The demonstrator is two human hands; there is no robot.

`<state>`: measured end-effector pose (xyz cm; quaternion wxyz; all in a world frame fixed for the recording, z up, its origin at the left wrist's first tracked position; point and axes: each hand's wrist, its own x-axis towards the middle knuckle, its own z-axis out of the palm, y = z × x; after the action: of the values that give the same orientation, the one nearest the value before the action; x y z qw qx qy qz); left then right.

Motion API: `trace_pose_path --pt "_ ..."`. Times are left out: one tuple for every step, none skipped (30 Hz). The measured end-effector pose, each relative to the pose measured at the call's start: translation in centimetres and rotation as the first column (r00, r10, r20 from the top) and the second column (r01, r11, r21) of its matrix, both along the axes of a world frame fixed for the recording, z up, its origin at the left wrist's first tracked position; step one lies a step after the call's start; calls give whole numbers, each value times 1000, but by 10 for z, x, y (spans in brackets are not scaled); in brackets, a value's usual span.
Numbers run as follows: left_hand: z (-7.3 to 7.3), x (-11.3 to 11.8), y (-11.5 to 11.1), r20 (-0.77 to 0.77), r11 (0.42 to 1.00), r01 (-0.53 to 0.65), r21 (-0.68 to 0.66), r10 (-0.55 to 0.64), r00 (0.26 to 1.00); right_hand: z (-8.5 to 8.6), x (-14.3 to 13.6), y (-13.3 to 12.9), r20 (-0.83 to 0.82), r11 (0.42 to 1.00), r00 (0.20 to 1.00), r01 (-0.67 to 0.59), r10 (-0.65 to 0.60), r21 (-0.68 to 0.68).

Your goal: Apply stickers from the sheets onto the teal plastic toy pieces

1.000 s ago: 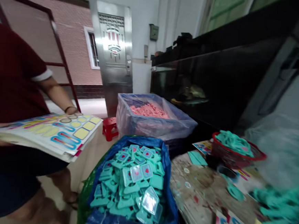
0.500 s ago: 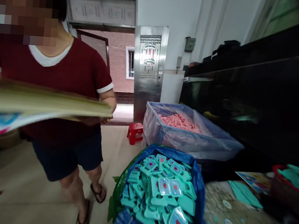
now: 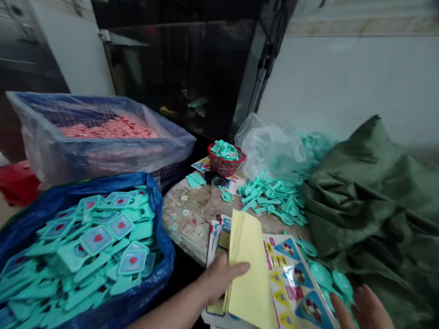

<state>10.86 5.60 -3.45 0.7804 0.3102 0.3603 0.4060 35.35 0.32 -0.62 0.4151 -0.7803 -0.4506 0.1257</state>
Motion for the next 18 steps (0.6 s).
trace_pose_path --pt "1 -2 0 -14 1000 0 -3 0 1000 4 -12 0 50 999 998 -31 33 -33" --pt "2 -4 0 -27 1000 1 -7 -1 1000 5 -27 2 87 992 989 -114 118 -48" --pt "2 -5 0 -33 1000 0 -6 0 999 4 -45 4 99 970 965 -239 243 -49" --pt "3 -5 0 -26 1000 -2 -1 2 1000 -1 -63 7 99 938 933 -343 345 -40" --pt "3 -5 0 -8 1000 -2 7 2 1000 -8 -79 9 116 903 896 -428 430 -38" --pt "2 -5 0 14 1000 -1 12 1 1000 -18 -92 12 142 878 867 -475 477 -52" --pt "2 -5 0 36 1000 4 16 -5 999 -28 -101 14 152 871 858 -486 491 -69" --pt "1 -4 0 52 1000 11 17 -11 999 -38 -107 16 158 861 846 -501 509 -86" --pt "0 -5 0 57 1000 15 15 -16 998 -46 -109 17 158 856 842 -507 516 -99" --pt "-1 -5 0 55 1000 16 12 -16 998 -51 -109 17 151 855 842 -508 518 -104" --pt "-2 -5 0 48 1000 14 8 -14 999 -54 -108 16 139 855 843 -509 519 -102" --pt "-3 -5 1 37 1000 9 3 -9 999 -54 -106 15 123 856 848 -507 516 -97" --pt "-4 -5 1 25 1000 5 -3 -5 1000 -53 -104 14 104 862 856 -499 506 -86" --pt "-5 -5 1 12 1000 3 -12 -3 1000 -51 -103 14 80 866 863 -493 499 -80" --pt "-5 -5 2 -2 1000 3 -21 -3 1000 -49 -103 14 55 869 868 -489 494 -77" --pt "-5 -5 2 -15 1000 5 -29 -5 1000 -47 -103 14 28 871 872 -486 489 -75" --pt "-5 -5 2 -24 999 4 -35 -4 1000 -45 -102 15 1 875 877 -479 480 -72" --pt "-3 -4 2 -27 999 1 -38 -2 1000 -43 -101 16 -28 880 883 -470 469 -68"
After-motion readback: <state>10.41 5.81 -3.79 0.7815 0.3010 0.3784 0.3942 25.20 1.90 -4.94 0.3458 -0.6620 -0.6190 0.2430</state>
